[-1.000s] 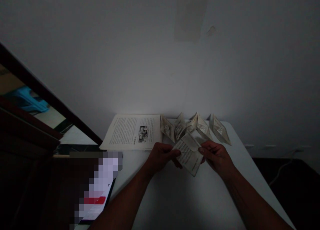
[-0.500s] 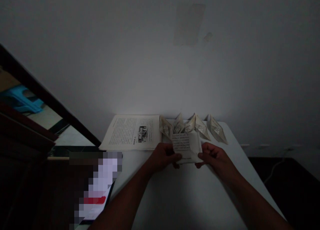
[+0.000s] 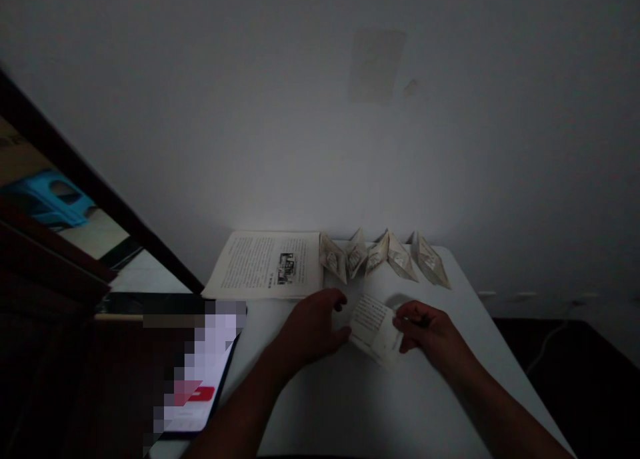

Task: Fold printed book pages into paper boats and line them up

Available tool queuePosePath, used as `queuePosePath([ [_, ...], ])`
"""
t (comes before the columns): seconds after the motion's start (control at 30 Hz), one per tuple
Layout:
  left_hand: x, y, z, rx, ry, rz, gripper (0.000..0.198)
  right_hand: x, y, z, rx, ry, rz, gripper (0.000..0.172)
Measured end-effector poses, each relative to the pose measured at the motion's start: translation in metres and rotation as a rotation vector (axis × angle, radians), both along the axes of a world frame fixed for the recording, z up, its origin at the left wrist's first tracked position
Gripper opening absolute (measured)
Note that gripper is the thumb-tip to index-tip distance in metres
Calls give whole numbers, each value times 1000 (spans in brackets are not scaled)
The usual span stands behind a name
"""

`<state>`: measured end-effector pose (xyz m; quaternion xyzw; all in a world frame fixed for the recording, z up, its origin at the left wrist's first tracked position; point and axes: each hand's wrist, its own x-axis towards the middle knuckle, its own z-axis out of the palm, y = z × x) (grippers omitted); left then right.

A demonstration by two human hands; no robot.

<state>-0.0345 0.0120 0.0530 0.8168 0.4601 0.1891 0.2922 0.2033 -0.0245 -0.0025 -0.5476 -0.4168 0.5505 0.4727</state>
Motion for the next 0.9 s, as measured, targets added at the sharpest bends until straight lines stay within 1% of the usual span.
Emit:
queuePosePath([
  [0.07,-3,-17,7,113,-8,-137,34,-4,-3,-2,-41,16,-14,28],
  [0.13,-3,-30,7,203,28,-232,35,-10,-6,-1,-79,25,-17,29],
  [0.2,-1,-38,1,296,56,-285,32,-15,-7,0,-98,19,-7,31],
  [0.27,2,-41,-8,383,71,-312,30,-19,-9,1,-96,5,18,32],
  [0.33,3,-41,-18,418,97,-346,28,-20,-10,-1,-86,-33,51,33],
  [0.43,2,-41,-27,407,121,-382,29,-20,-12,-4,-83,-150,106,32],
  [0.53,0,-41,-28,363,109,-392,29,-19,-14,-4,-60,-262,152,28],
  [0.67,-2,-39,-26,319,97,-397,20,-16,-16,8,20,-389,281,21],
  [0.77,-3,-36,-29,333,107,-402,9,-11,-18,20,91,-543,414,22],
  [0.83,-3,-35,-33,355,104,-397,8,-8,-20,26,148,-693,472,24],
  [0.9,-3,-35,-37,371,85,-388,8,-6,-23,28,206,-880,492,25],
])
